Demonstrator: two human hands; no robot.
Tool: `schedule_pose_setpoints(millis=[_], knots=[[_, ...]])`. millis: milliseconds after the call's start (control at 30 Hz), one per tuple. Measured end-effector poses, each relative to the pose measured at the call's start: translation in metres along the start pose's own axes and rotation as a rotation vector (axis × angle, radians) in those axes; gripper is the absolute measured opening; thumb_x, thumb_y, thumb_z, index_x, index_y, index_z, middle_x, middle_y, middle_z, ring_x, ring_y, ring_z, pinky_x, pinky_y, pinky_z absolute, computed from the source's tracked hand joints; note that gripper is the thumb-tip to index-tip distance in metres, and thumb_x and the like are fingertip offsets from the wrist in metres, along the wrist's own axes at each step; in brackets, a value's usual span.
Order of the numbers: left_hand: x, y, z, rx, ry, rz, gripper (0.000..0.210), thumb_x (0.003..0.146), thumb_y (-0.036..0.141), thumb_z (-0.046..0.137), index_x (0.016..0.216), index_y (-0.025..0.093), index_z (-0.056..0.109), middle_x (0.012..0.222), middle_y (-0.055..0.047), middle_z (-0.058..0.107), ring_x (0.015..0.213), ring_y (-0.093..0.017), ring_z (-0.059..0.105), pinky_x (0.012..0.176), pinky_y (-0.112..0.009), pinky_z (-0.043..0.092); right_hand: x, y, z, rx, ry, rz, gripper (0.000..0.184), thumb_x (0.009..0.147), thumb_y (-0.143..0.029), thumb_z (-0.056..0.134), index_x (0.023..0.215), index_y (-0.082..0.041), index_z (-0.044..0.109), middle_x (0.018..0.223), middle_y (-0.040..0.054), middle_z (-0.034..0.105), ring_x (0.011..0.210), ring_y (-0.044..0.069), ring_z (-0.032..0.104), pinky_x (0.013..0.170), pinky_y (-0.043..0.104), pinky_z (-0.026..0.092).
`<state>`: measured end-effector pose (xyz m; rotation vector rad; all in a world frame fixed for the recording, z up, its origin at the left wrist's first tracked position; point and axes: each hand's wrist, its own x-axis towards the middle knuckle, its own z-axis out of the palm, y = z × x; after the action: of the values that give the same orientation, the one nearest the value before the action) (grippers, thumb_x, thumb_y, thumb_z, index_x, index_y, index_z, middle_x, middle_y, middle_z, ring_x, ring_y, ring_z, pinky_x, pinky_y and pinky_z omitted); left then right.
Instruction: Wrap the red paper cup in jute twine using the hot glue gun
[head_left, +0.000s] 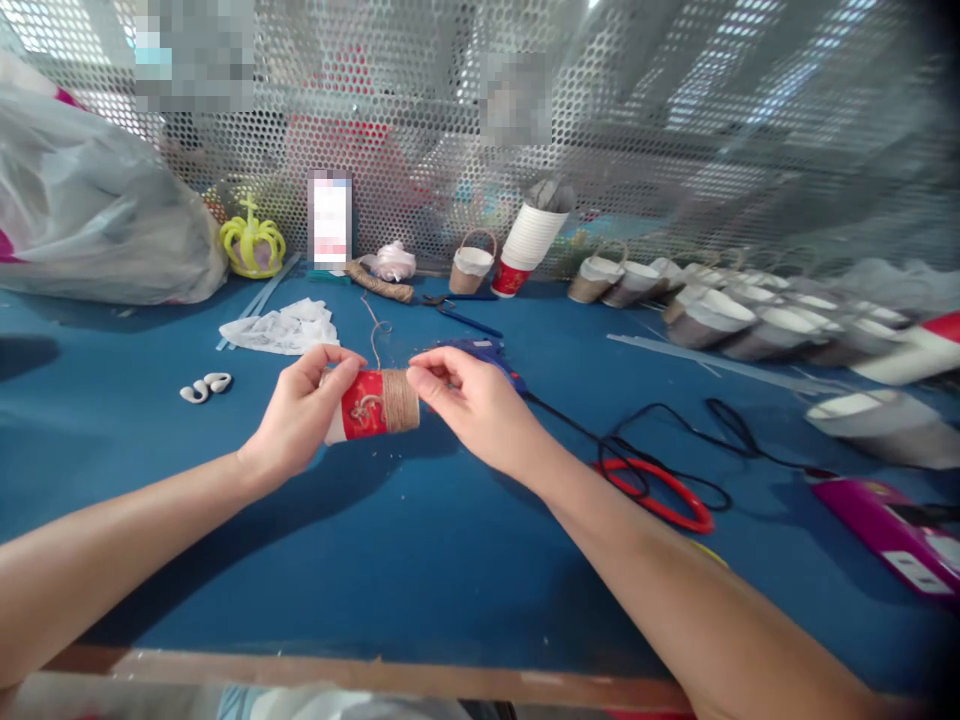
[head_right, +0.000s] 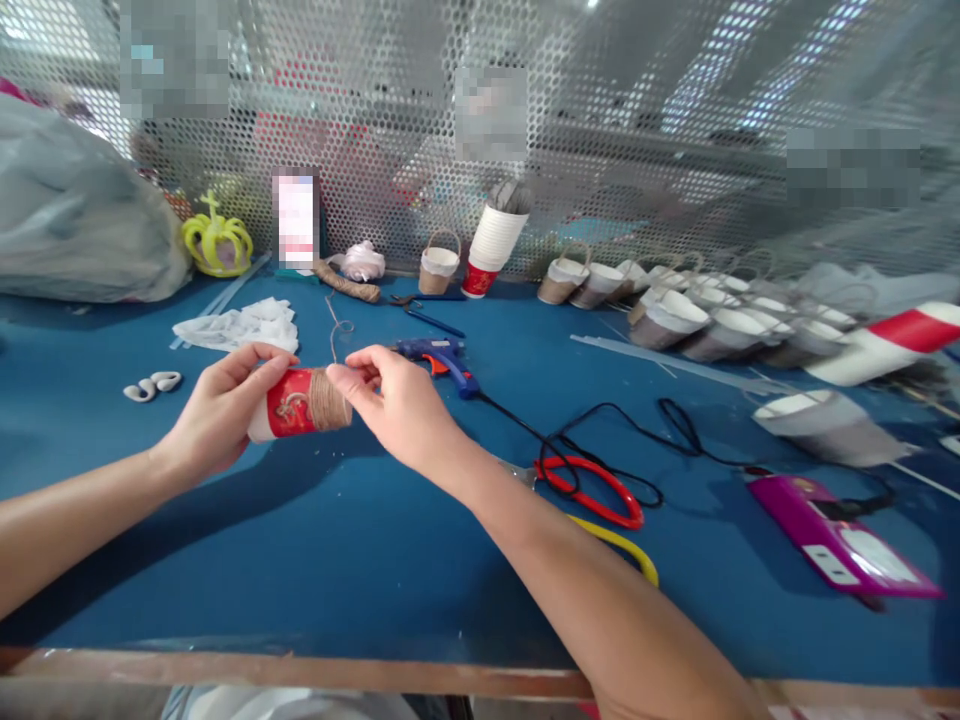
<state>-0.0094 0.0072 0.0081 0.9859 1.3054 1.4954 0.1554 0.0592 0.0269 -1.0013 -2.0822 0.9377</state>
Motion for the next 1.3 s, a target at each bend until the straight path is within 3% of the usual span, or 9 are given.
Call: schedule_pose_setpoints(millis=[233, 467, 733, 833, 967, 1067, 1167, 1300], knots=[[0.002, -0.005, -0.003, 0.044, -0.002, 0.073, 0.017, 0.076, 0.031, 0.057, 0.079, 0.014, 0.055, 0.066, 0.000, 0.058, 0.052, -0.008, 0.052, 0.047, -0.019, 0.043, -0.013, -0.008, 0.011, -0.183, 0.027, -0.135, 0.041, 0.074, -0.026, 0.059, 0.113, -0.016, 0.049, 0.095, 0.0108, 0.061, 0.088, 0.023, 0.060, 0.073, 0.037, 0.051], [0.000, -0.008, -0.004, 0.090, -0.029, 0.159, 0.018, 0.077, 0.033, 0.057, 0.079, 0.015, 0.055, 0.066, 0.001, 0.058, 0.052, -0.009, 0.051, 0.047, -0.018, 0.043, -0.013, -0.006, 0.017, -0.244, 0.062, -0.157, 0.046, 0.072, -0.024, 0.059, 0.115, -0.013, 0.047, 0.101, 0.0140, 0.059, 0.092, 0.025, 0.058, 0.072, 0.039, 0.051], [-0.003, -0.011, -0.006, 0.247, -0.038, 0.314, 0.017, 0.083, 0.032, 0.051, 0.083, 0.015, 0.056, 0.071, -0.001, 0.059, 0.059, -0.010, 0.052, 0.055, -0.021, 0.044, -0.015, -0.005, 0.020, -0.168, 0.080, -0.141, 0.044, 0.070, -0.019, 0.060, 0.112, -0.017, 0.047, 0.102, 0.0120, 0.057, 0.089, 0.023, 0.058, 0.070, 0.037, 0.051], [-0.003, -0.011, -0.010, 0.379, -0.027, 0.462, 0.014, 0.086, 0.027, 0.048, 0.086, 0.016, 0.056, 0.075, -0.001, 0.061, 0.062, -0.010, 0.053, 0.058, -0.021, 0.044, -0.012, -0.008, 0.014, -0.027, 0.021, -0.071, 0.041, 0.074, -0.027, 0.060, 0.111, -0.017, 0.046, 0.091, 0.0080, 0.058, 0.081, 0.019, 0.058, 0.068, 0.035, 0.051], [-0.005, -0.011, -0.015, 0.551, -0.072, 0.721, 0.012, 0.085, 0.020, 0.049, 0.095, 0.016, 0.055, 0.074, -0.001, 0.063, 0.058, -0.008, 0.053, 0.057, -0.019, 0.043, -0.002, -0.003, 0.008, 0.192, 0.075, 0.115, 0.034, 0.079, -0.043, 0.054, 0.100, -0.016, 0.050, 0.089, 0.0068, 0.058, 0.082, 0.017, 0.057, 0.072, 0.033, 0.050], [-0.004, -0.012, -0.017, 0.580, -0.127, 0.849, 0.014, 0.083, 0.015, 0.050, 0.096, 0.016, 0.053, 0.068, 0.002, 0.061, 0.052, -0.007, 0.051, 0.054, -0.018, 0.043, 0.003, 0.005, 0.009, 0.372, -0.059, 0.238, 0.039, 0.081, -0.053, 0.049, 0.096, -0.017, 0.051, 0.089, 0.0070, 0.059, 0.079, 0.017, 0.059, 0.067, 0.033, 0.052], [0.000, -0.013, -0.017, 0.518, -0.181, 0.781, 0.017, 0.082, 0.017, 0.052, 0.099, 0.016, 0.053, 0.077, -0.001, 0.064, 0.058, -0.009, 0.056, 0.057, -0.020, 0.046, 0.004, 0.008, 0.012, 0.442, -0.128, 0.237, 0.038, 0.082, -0.051, 0.048, 0.099, -0.017, 0.050, 0.091, 0.0072, 0.059, 0.075, 0.016, 0.060, 0.064, 0.033, 0.053], [0.008, -0.010, -0.017, 0.196, -0.202, 0.413, 0.029, 0.084, 0.032, 0.053, 0.109, 0.017, 0.050, 0.081, -0.003, 0.065, 0.061, -0.011, 0.058, 0.057, -0.022, 0.048, 0.000, 0.007, 0.012, 0.213, -0.006, 0.030, 0.033, 0.080, -0.038, 0.056, 0.105, -0.019, 0.048, 0.101, 0.0090, 0.057, 0.087, 0.018, 0.059, 0.074, 0.035, 0.052]])
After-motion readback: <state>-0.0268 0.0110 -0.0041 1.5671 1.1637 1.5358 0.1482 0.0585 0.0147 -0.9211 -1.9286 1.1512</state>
